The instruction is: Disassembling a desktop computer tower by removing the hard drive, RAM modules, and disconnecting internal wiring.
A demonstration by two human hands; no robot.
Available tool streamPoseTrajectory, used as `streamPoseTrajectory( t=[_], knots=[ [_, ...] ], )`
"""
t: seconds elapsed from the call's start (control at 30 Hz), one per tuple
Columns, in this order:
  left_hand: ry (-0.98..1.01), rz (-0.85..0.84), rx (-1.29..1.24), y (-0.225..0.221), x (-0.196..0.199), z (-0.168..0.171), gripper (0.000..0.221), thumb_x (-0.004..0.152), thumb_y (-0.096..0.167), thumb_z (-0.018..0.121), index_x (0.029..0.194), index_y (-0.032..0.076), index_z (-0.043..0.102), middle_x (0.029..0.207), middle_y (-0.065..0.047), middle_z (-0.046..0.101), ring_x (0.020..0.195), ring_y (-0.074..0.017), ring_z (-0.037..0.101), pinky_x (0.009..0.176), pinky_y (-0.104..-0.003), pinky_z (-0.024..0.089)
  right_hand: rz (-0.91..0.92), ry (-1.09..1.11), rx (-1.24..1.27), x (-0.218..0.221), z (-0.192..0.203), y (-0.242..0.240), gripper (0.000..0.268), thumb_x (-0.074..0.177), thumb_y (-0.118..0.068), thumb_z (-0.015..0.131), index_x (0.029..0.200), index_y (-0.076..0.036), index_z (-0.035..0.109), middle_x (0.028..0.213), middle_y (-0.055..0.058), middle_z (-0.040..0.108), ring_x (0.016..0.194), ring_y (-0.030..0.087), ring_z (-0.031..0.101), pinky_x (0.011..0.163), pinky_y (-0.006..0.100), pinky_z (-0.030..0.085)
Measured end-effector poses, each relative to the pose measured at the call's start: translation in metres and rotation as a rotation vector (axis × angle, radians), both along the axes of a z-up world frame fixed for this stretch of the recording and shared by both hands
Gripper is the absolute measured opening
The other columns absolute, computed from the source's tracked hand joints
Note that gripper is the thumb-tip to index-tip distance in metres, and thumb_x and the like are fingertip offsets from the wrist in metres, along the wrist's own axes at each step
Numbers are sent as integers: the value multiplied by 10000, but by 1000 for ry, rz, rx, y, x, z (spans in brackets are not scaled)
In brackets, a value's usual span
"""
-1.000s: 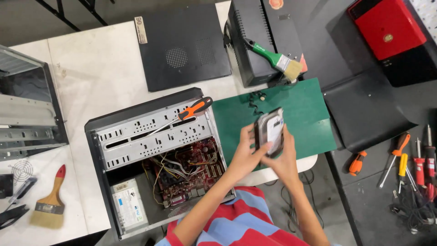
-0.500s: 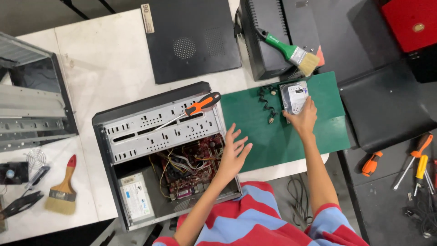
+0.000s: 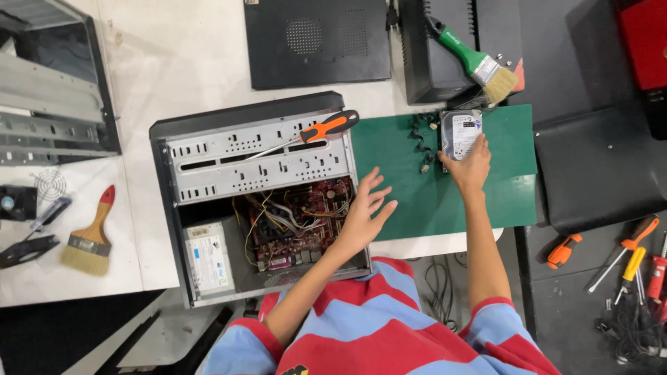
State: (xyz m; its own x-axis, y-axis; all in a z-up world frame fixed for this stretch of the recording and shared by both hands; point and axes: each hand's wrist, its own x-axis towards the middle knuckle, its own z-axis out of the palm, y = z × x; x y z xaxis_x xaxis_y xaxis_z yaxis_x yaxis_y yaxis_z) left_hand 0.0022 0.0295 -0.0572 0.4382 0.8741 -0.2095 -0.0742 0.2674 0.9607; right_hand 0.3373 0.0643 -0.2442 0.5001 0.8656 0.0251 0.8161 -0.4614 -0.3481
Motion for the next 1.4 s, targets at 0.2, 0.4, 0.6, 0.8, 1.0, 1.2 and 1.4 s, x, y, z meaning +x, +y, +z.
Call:
streamPoseTrajectory(
  t=[0.2, 0.4, 0.6, 0.8, 1.0, 1.2, 1.4],
  knots=[
    [-132, -111, -42, -17, -47, -9, 514, 1026, 139, 631, 1504, 77, 452, 1438, -232, 530, 1299, -378, 590, 1083, -533, 464, 54, 8, -23, 1, -1, -5, 1254, 714, -676, 881, 1549, 81, 332, 1469, 306, 487, 1310, 488, 508, 939, 675, 527],
    [224, -82, 59, -21, -163, 17, 438, 1026, 179, 615, 1439, 62, 524, 1342, -224, 632, 1224, -411, 640, 1049, -560, 478, 154, 5, -72, -21, 55, -9, 1210, 762, -642, 872, 1529, 137, 355, 1461, 429, 450, 1373, 579, 419, 1015, 781, 370],
    [682, -202, 149, -60, -244, -20, 420, 1007, 228, 624, 1388, 71, 543, 1318, -181, 599, 1190, -418, 644, 1012, -547, 519, 168, 109, 452, -92, 82, -18, 644, 1032, -96, 857, 1529, 25, 466, 1524, 282, 439, 1444, 462, 354, 1199, 571, 224],
    [1030, -392, 358, -74, -241, -69, 388, 1033, 316, 556, 1364, 114, 552, 1191, -77, 642, 1130, -299, 664, 1011, -467, 470, 502, 363, 436, -323, 207, -71, 182, 1006, -48, 685, 1174, -104, 724, 1100, 84, 724, 1075, 313, 681, 963, 417, 503],
    [1136, -510, 393, -89, -239, -99, 445, 988, 398, 604, 1248, 38, 633, 1051, -130, 717, 992, -323, 706, 873, -471, 499, 654, 217, -362, -368, 155, -111, 231, 961, -318, 690, 1160, -215, 744, 1062, 12, 774, 1047, 227, 729, 909, 386, 562],
    [1098, -559, 362, -93, -252, -76, 444, 1024, 396, 537, 1231, 16, 633, 1071, -161, 711, 1037, -336, 695, 900, -478, 488, 620, 409, -560, -386, 184, -103, 244, 921, -199, 692, 1147, -119, 737, 1054, 180, 766, 1011, 423, 713, 892, 528, 552],
    [1069, -496, 386, -92, -252, -78, 470, 1018, 396, 548, 1266, 3, 615, 1068, -169, 698, 1034, -342, 686, 894, -480, 504, 265, 725, -306, -319, 54, -43, 414, 1053, -91, 471, 1385, 155, 494, 942, 201, 751, 743, 257, 729, 663, 395, 559]
  ],
)
